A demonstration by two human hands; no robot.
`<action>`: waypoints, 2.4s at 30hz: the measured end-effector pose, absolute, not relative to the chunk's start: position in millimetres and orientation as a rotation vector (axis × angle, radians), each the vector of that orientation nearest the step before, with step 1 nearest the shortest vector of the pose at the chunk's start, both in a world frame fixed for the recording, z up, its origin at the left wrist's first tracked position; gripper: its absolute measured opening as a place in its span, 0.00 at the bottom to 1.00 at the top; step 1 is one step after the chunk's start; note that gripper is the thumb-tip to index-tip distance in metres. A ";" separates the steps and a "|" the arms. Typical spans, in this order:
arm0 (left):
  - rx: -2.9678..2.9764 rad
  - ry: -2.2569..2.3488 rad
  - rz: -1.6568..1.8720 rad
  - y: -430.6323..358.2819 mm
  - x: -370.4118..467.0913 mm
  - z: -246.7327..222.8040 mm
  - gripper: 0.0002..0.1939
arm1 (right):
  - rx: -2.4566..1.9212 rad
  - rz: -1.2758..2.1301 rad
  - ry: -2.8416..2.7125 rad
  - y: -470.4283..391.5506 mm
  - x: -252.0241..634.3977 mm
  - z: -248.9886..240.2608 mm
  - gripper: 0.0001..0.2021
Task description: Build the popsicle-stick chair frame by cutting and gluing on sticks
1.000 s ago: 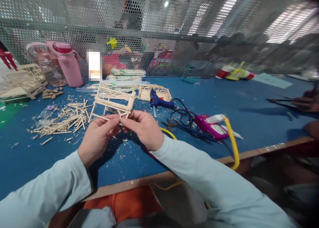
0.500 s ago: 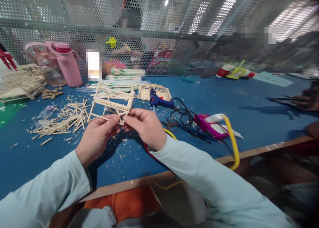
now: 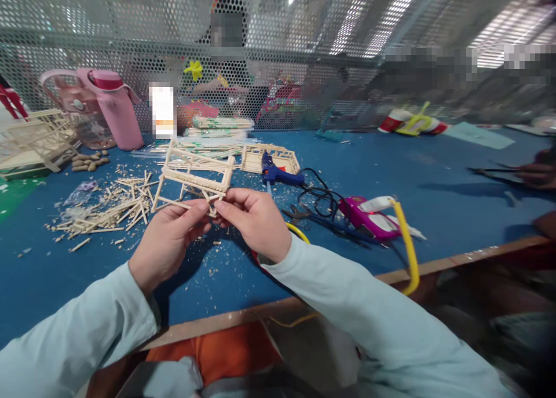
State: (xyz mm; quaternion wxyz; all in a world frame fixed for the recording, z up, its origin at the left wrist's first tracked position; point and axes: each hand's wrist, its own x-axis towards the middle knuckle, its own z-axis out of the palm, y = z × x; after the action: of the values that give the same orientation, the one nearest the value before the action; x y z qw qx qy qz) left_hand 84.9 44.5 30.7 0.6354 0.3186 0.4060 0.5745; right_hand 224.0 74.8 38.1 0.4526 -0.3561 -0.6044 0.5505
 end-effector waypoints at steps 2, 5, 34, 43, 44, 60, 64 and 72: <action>0.727 0.927 1.314 44.6 84.9 30.7 0.16 | -0.882 1.354 -1.501 74.0 224.0 39.0 0.06; 0.739 0.924 1.308 44.8 84.7 30.1 0.16 | -0.893 1.363 -1.490 73.4 224.0 39.8 0.08; 0.721 0.900 1.332 43.2 86.2 28.8 0.12 | -0.973 1.310 -1.545 75.8 223.0 33.6 0.05; 0.728 0.926 1.334 43.5 84.8 26.6 0.12 | -0.957 1.376 -1.496 75.8 222.8 34.4 0.08; 0.722 0.928 1.332 43.6 84.8 26.3 0.12 | -0.966 1.375 -1.496 75.6 222.8 35.0 0.08; 0.694 0.878 1.327 43.8 85.4 26.8 0.11 | -0.907 1.538 -1.446 77.3 222.2 33.5 0.11; 0.666 0.891 1.337 43.3 84.1 25.0 0.11 | -0.877 1.578 -1.426 76.9 221.3 34.9 0.12; 0.680 0.863 1.330 43.3 84.9 24.5 0.11 | -0.886 1.599 -1.405 76.8 222.2 35.1 0.12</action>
State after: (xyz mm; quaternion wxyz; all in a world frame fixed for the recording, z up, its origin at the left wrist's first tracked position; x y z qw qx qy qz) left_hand 84.9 43.3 24.5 0.6505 0.2995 0.3800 0.5855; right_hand 222.2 76.8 35.1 0.4060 -0.3511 -0.5569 0.6338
